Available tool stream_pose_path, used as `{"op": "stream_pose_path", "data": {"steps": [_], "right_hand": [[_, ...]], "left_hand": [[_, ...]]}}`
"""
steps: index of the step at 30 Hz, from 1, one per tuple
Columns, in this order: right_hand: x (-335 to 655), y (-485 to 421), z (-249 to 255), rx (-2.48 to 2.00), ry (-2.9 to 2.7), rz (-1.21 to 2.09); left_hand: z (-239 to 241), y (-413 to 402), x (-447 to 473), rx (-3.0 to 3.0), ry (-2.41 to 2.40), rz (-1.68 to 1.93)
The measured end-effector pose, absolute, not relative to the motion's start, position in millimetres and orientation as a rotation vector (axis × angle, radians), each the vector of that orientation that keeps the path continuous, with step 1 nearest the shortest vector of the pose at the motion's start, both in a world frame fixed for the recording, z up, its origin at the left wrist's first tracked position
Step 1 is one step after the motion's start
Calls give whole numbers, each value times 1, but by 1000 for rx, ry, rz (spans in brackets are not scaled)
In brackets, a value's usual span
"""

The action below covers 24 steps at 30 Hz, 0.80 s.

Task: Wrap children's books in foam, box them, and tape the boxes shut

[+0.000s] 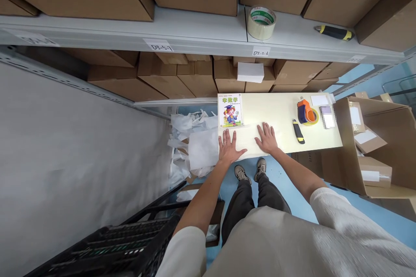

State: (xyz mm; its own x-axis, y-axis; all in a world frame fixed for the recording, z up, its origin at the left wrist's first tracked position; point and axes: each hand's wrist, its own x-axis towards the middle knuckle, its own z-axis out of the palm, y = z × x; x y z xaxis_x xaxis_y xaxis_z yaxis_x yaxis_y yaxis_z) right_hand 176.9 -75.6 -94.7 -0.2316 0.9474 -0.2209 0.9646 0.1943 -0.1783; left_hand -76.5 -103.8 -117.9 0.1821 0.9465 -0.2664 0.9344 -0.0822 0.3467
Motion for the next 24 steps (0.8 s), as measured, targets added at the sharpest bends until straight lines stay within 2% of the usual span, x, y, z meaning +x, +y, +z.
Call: {"op": "stream_pose_path", "data": {"steps": [4, 9, 11, 17, 24], "right_hand": [[146, -47, -80, 2196, 2231, -524], [88, 11, -68, 2429, 1904, -971], [68, 27, -66, 2489, 1742, -1047], [33, 45, -70, 2697, 1386, -974], [19, 61, -72, 2740, 1193, -974]], "left_hand": [[-121, -103, -75, 2036, 1764, 40], [-126, -103, -73, 2042, 1778, 78], [-126, -103, -72, 2032, 1784, 74], [-123, -103, -72, 2024, 1770, 98], [-124, -103, -71, 2006, 1758, 118]]}}
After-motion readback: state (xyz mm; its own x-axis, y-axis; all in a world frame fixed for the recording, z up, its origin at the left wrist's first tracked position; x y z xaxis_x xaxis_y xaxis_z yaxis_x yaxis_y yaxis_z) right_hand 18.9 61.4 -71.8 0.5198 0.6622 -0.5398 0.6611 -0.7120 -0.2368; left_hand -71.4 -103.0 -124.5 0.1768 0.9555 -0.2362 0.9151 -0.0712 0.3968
